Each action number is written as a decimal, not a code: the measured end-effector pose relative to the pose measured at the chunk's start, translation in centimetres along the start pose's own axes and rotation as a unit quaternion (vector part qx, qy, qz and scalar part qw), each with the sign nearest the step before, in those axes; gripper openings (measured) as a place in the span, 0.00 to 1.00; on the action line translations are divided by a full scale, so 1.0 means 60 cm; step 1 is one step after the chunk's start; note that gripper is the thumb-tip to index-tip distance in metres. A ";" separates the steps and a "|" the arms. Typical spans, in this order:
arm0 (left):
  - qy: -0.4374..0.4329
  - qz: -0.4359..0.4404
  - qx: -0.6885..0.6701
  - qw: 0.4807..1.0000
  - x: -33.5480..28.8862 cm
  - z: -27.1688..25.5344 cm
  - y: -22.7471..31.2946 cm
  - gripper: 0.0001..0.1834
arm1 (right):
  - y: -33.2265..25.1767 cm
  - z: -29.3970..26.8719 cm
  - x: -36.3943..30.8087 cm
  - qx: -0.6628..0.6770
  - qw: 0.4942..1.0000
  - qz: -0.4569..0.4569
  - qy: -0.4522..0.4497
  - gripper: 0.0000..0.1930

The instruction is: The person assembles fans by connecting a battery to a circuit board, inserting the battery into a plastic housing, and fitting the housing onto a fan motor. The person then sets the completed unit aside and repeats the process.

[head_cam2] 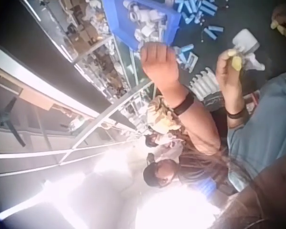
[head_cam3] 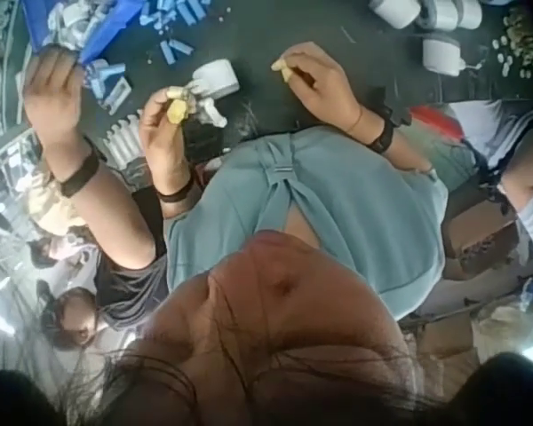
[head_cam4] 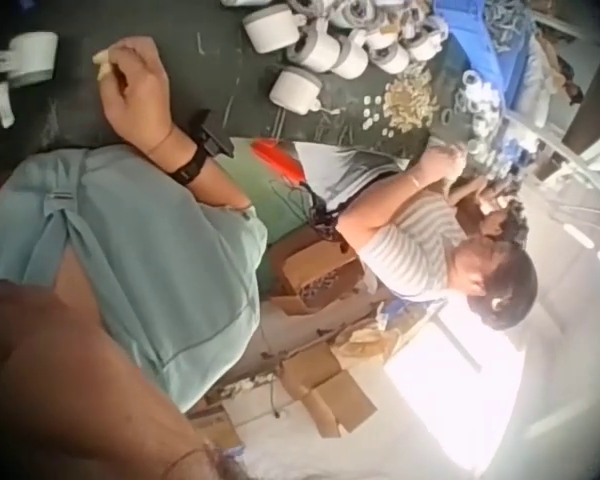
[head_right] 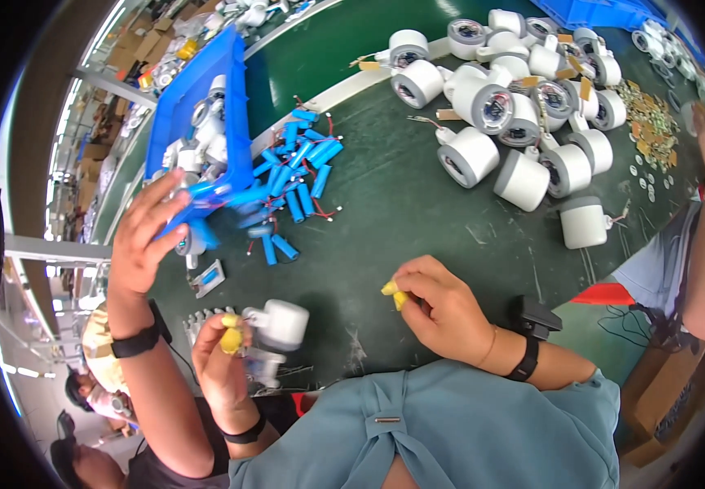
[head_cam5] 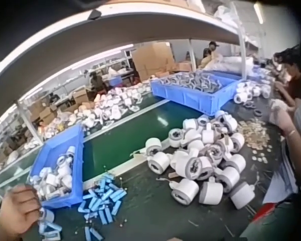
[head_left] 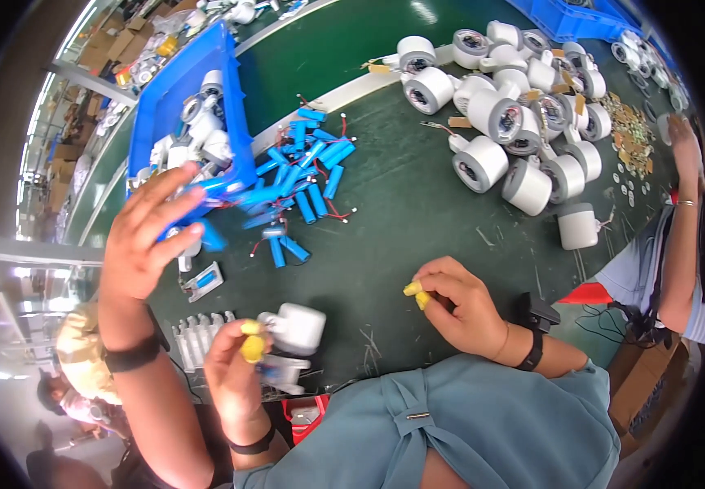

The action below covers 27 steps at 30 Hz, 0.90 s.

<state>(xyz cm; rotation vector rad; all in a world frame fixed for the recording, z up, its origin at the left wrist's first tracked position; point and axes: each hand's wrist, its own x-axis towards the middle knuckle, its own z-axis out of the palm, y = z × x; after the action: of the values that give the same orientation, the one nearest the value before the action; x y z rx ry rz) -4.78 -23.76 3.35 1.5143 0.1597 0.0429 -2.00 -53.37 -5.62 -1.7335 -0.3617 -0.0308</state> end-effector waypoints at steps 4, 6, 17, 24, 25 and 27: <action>0.129 0.035 0.039 0.990 0.024 -0.072 -0.013 0.10 | 0.009 -0.006 -0.009 -0.027 0.999 0.023 0.002 0.12; 0.205 0.067 0.120 0.969 0.033 -0.129 -0.009 0.10 | 0.011 -0.002 -0.006 -0.023 0.999 0.023 -0.002 0.11; 0.224 0.099 0.516 0.821 0.207 -0.413 -0.041 0.21 | 0.014 -0.005 -0.012 -0.059 0.998 0.037 -0.002 0.11; 0.253 0.066 0.602 0.754 0.177 -0.332 -0.074 0.19 | -0.026 -0.054 0.042 -0.272 0.954 0.034 0.118 0.18; 0.257 0.118 0.571 0.771 0.166 -0.335 -0.088 0.16 | -0.031 -0.062 0.065 -0.273 0.955 0.033 0.113 0.18; 0.213 0.172 0.568 0.776 0.139 -0.283 -0.090 0.15 | -0.030 -0.074 0.125 -0.499 0.844 -0.111 0.164 0.19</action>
<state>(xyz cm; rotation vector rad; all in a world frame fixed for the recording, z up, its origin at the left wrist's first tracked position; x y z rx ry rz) 0.86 -6.19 -3.53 2.7307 0.2963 0.7002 5.44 -55.71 -1.38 -2.6435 -0.3017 -0.8046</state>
